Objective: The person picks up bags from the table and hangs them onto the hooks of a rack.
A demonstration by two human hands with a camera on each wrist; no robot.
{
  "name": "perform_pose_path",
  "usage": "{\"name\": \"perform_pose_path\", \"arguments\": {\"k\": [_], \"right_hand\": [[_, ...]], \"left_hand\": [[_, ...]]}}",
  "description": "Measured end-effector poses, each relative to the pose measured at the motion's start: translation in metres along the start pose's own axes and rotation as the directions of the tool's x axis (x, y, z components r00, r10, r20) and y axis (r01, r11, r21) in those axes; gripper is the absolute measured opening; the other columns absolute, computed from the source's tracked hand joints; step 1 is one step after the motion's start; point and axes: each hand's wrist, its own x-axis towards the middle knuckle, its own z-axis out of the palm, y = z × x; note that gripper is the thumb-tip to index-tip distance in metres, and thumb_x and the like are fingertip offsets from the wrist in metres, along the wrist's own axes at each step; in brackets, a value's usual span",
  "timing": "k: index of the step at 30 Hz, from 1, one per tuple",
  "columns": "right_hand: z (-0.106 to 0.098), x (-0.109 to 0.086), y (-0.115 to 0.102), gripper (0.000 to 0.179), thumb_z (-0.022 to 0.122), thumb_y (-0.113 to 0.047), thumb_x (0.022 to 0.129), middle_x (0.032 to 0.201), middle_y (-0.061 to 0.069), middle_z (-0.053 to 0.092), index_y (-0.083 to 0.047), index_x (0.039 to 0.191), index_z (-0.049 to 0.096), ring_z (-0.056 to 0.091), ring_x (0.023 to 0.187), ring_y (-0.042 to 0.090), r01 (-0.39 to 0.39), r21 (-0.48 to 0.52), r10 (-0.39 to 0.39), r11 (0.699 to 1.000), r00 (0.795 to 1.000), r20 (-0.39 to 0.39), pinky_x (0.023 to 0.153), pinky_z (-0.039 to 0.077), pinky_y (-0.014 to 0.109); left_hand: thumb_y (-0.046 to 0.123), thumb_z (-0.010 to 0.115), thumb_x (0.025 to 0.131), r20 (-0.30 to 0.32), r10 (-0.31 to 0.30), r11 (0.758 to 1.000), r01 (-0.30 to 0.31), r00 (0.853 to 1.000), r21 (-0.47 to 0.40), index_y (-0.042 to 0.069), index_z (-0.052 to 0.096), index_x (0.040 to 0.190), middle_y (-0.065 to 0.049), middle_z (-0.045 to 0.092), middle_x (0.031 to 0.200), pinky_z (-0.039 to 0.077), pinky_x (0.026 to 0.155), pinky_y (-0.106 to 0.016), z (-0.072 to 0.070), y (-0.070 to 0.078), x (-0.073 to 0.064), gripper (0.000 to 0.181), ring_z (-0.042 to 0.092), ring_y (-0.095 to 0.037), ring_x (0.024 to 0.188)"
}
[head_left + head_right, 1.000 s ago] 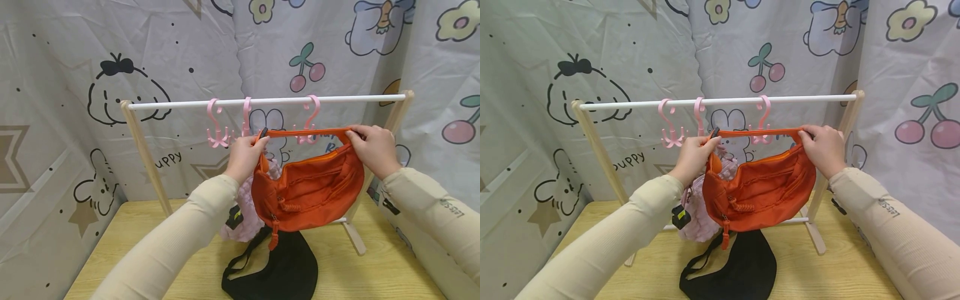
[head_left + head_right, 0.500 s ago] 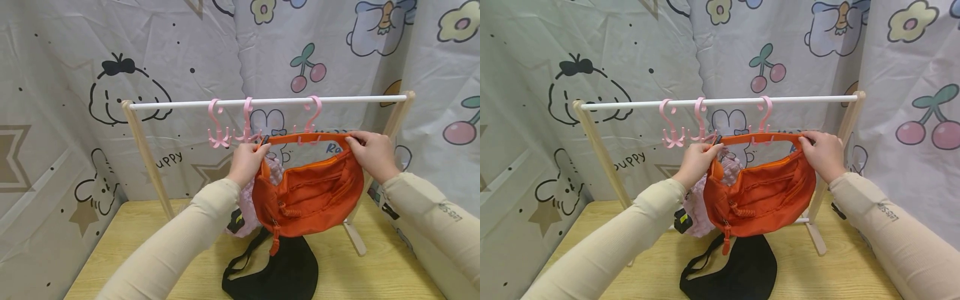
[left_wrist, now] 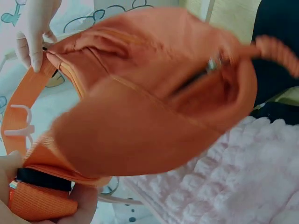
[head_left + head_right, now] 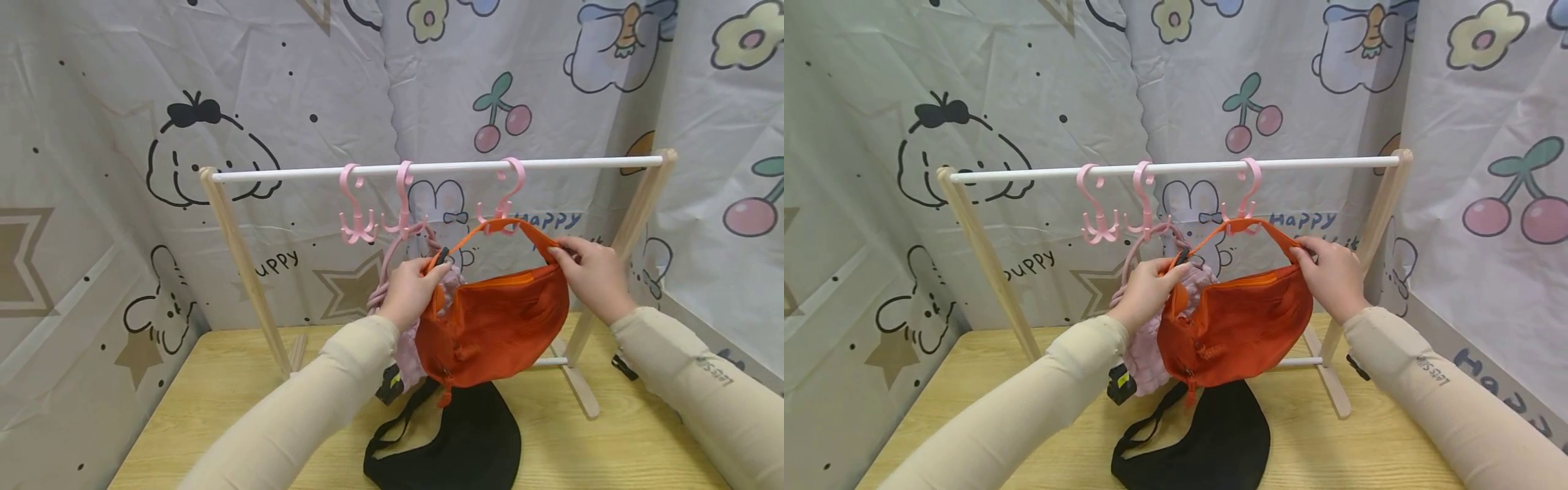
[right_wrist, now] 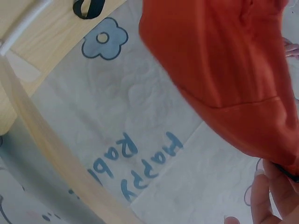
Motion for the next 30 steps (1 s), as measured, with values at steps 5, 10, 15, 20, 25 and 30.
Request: {"name": "perform_pose_path", "arguments": {"k": [5,10,15,20,25,30], "right_hand": [[0.007,-0.002,0.000,0.024,0.060,-0.012,0.097,0.092,0.024,0.069,0.005,0.112,0.066,0.062,0.072,0.032,-0.011,0.030,0.011,0.999,1.000,-0.001,0.055,0.043,0.030],[0.013,-0.004,0.001,0.024,0.062,-0.012,0.096,0.095,0.025,0.069,0.006,0.111,0.067,0.064,0.074,0.034,-0.020,0.051,0.021,0.999,1.000,-0.017,0.057,0.045,0.031],[0.017,-0.007,0.001,0.024,0.062,-0.012,0.096,0.098,0.025,0.068,0.006,0.111,0.067,0.063,0.073,0.032,-0.035,0.058,0.037,0.998,0.999,-0.025,0.054,0.043,0.027],[0.021,-0.009,-0.001,0.026,0.061,-0.013,0.097,0.101,0.025,0.067,0.007,0.112,0.065,0.062,0.076,0.032,-0.068,0.068,0.069,0.995,0.998,-0.010,0.054,0.044,0.027],[0.026,-0.011,-0.002,0.027,0.060,-0.013,0.097,0.104,0.024,0.066,0.007,0.115,0.064,0.062,0.079,0.032,-0.074,0.086,0.075,0.994,0.997,-0.004,0.058,0.046,0.029],[0.028,-0.013,-0.001,0.027,0.060,-0.012,0.097,0.105,0.025,0.066,0.007,0.115,0.064,0.062,0.080,0.033,-0.089,0.098,0.090,0.991,0.996,-0.002,0.060,0.046,0.027]], "left_hand": [[0.034,0.059,0.098,0.004,-0.028,1.000,0.028,1.000,-0.003,0.008,0.064,0.125,-0.004,0.060,0.083,0.044,0.057,-0.025,0.002,-0.003,-0.003,0.038,0.053,-0.016,0.065],[0.040,0.062,0.095,0.008,-0.057,0.998,0.057,0.998,-0.015,0.011,0.062,0.127,-0.005,0.066,0.096,0.051,0.066,-0.030,0.006,-0.005,-0.006,0.043,0.060,-0.018,0.077],[0.039,0.064,0.094,-0.007,-0.060,0.998,0.060,0.998,-0.037,0.008,0.059,0.130,-0.007,0.065,0.108,0.053,0.077,-0.033,0.012,-0.007,-0.007,0.048,0.060,-0.019,0.086],[0.038,0.066,0.093,-0.025,-0.052,0.999,0.051,0.998,-0.011,0.007,0.058,0.131,-0.009,0.064,0.116,0.052,0.082,-0.036,0.015,-0.008,-0.008,0.050,0.059,-0.022,0.093],[0.032,0.066,0.093,-0.022,-0.041,0.999,0.042,0.999,0.008,0.005,0.055,0.133,-0.011,0.063,0.119,0.052,0.084,-0.036,0.018,-0.010,-0.009,0.050,0.060,-0.022,0.096],[0.026,0.067,0.094,-0.022,-0.042,0.999,0.042,0.999,0.009,0.002,0.052,0.136,-0.014,0.062,0.122,0.052,0.087,-0.037,0.020,-0.012,-0.010,0.051,0.060,-0.024,0.100]]}}
